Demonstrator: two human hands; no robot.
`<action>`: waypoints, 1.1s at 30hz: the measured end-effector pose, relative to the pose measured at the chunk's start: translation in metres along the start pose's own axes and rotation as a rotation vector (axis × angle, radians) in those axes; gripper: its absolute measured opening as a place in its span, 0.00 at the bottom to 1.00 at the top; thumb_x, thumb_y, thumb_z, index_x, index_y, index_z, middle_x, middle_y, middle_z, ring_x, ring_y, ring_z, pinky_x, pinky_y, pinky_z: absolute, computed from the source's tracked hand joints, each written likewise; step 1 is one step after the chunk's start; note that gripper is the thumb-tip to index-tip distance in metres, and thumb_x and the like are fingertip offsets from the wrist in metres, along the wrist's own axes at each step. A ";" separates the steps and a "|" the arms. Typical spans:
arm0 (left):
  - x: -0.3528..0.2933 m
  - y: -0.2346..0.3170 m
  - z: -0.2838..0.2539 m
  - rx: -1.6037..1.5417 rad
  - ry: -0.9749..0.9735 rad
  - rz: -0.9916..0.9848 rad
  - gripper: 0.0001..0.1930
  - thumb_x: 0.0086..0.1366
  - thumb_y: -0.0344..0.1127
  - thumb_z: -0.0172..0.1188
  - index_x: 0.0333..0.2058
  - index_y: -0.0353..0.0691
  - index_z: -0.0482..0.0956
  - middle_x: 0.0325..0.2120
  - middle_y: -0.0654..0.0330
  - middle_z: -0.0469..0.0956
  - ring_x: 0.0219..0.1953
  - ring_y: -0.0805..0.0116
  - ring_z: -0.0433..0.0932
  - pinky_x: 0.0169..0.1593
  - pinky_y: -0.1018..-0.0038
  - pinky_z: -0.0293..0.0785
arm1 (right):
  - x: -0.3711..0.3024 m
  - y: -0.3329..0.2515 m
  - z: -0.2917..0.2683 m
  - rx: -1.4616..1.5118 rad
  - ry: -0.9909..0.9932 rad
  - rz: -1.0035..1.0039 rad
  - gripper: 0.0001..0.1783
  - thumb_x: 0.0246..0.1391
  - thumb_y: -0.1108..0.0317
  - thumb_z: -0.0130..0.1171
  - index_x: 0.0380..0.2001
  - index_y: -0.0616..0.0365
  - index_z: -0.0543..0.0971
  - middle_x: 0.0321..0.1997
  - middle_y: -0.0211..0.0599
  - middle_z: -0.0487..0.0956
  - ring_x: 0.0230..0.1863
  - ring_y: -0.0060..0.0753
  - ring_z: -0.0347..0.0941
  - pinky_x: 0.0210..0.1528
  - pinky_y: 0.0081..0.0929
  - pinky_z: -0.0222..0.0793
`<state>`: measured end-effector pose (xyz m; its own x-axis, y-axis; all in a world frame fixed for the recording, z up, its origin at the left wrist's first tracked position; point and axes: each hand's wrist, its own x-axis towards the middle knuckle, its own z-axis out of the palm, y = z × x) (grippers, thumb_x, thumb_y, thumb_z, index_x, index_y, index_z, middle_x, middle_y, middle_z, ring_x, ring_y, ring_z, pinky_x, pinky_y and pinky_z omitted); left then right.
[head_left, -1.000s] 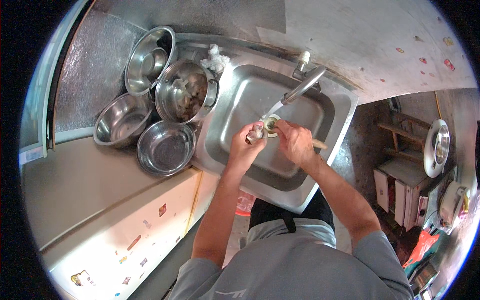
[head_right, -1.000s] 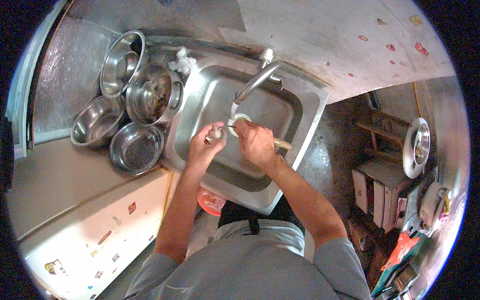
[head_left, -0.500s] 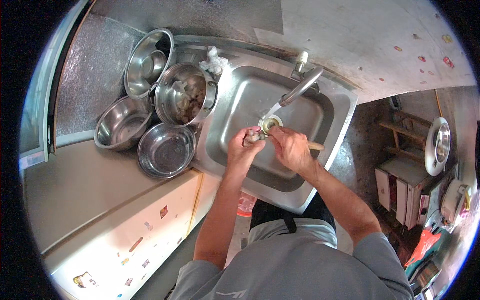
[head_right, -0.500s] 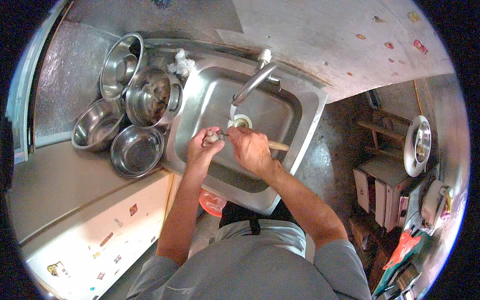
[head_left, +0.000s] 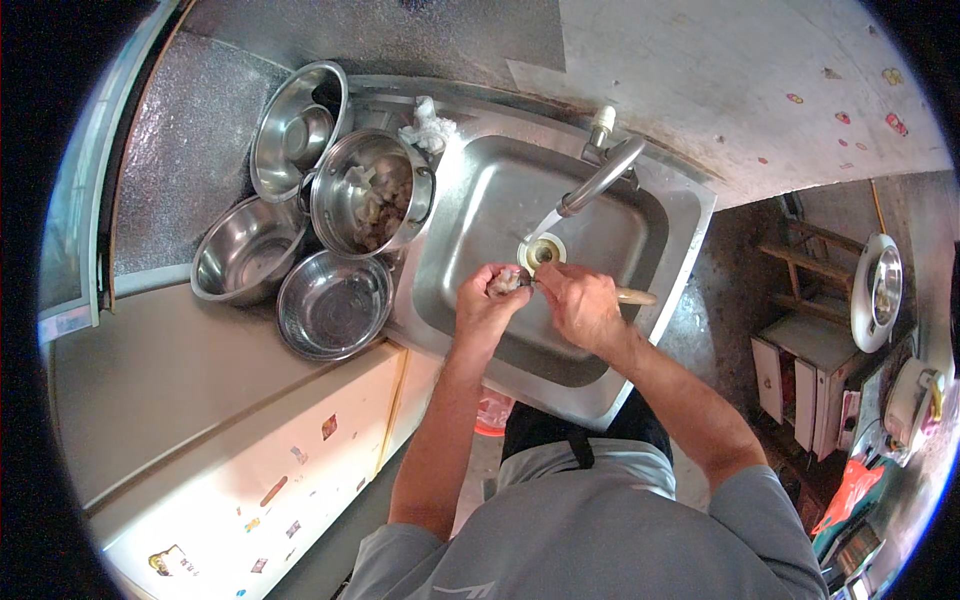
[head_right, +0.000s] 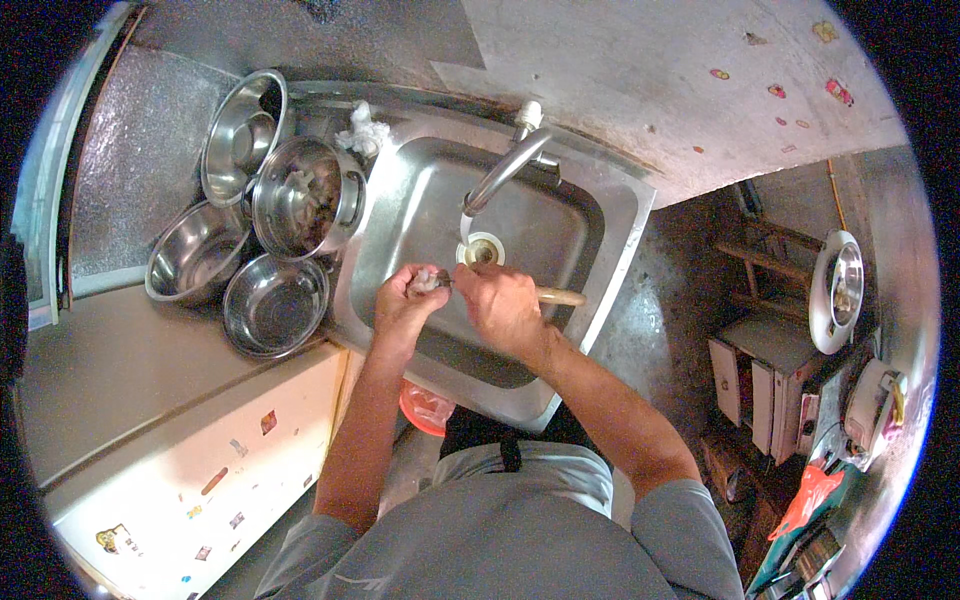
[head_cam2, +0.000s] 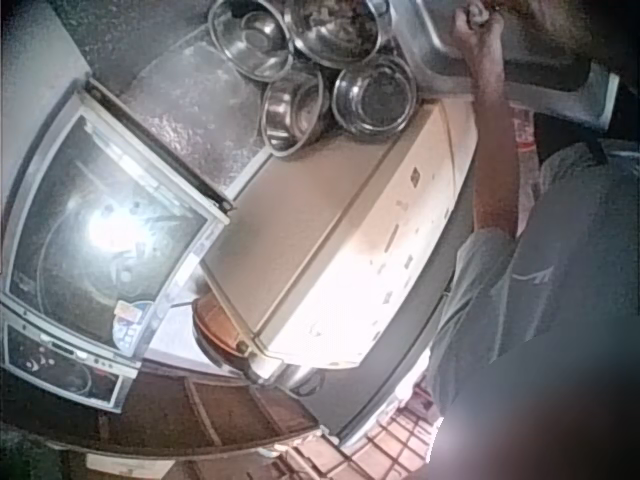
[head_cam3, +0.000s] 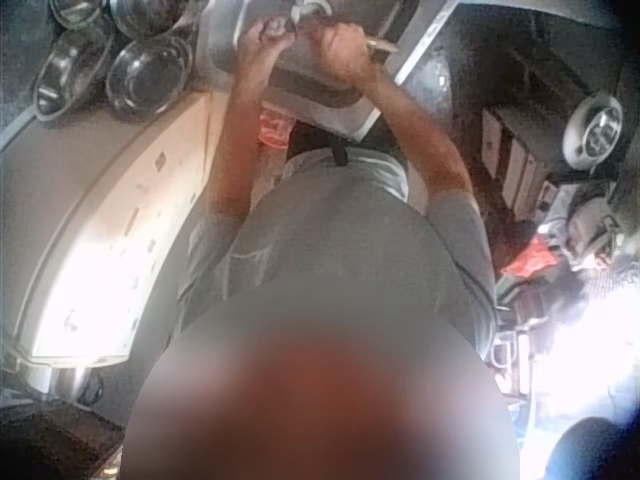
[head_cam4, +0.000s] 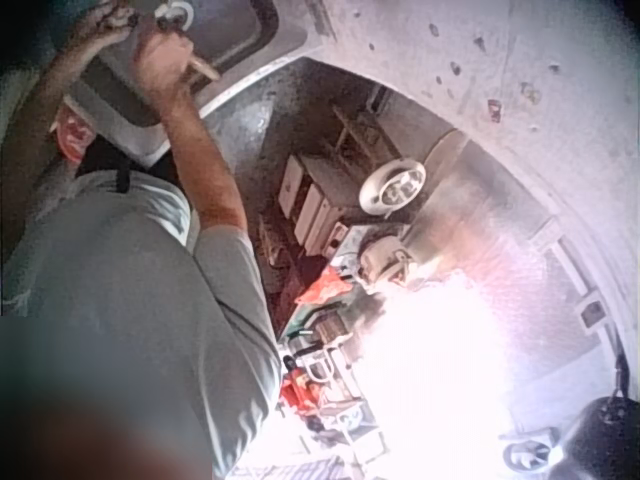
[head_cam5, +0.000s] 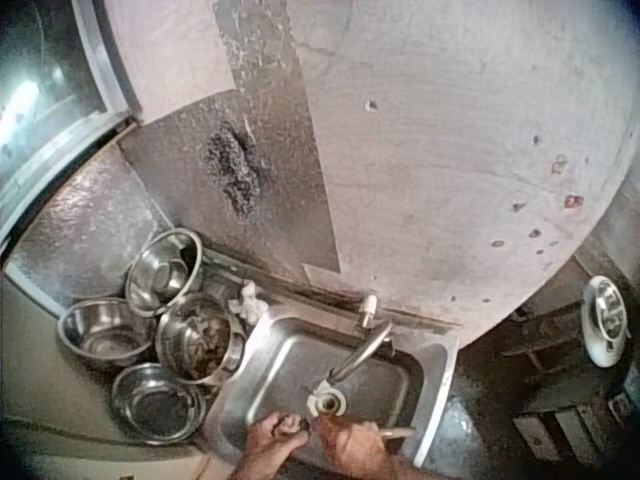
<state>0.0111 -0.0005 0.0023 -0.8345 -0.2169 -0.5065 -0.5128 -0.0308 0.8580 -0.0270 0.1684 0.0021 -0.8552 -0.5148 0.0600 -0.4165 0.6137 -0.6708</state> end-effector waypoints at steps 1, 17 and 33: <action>0.001 -0.002 -0.001 0.023 0.003 -0.002 0.17 0.51 0.26 0.68 0.41 0.38 0.78 0.33 0.67 0.77 0.34 0.78 0.74 0.41 0.79 0.71 | 0.002 -0.002 -0.002 -0.009 -0.028 0.013 0.09 0.46 0.73 0.57 0.34 0.55 0.73 0.29 0.43 0.77 0.32 0.48 0.78 0.32 0.44 0.75; 0.001 0.003 0.000 -0.117 -0.048 -0.031 0.15 0.54 0.25 0.66 0.42 0.35 0.78 0.33 0.69 0.75 0.34 0.81 0.71 0.40 0.81 0.69 | 0.003 0.016 0.011 0.264 0.065 0.082 0.06 0.52 0.73 0.55 0.35 0.56 0.72 0.29 0.49 0.78 0.32 0.55 0.78 0.32 0.48 0.74; 0.010 -0.015 0.002 -0.260 -0.096 -0.029 0.17 0.57 0.30 0.65 0.46 0.35 0.76 0.31 0.69 0.73 0.31 0.81 0.68 0.36 0.82 0.64 | 0.010 0.016 0.001 0.213 0.102 0.077 0.07 0.52 0.72 0.56 0.35 0.56 0.73 0.30 0.49 0.78 0.33 0.56 0.77 0.33 0.50 0.72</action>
<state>0.0102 0.0000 -0.0156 -0.8417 -0.1192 -0.5266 -0.4783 -0.2878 0.8297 -0.0424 0.1723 -0.0093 -0.9131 -0.4016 0.0699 -0.2837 0.5028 -0.8165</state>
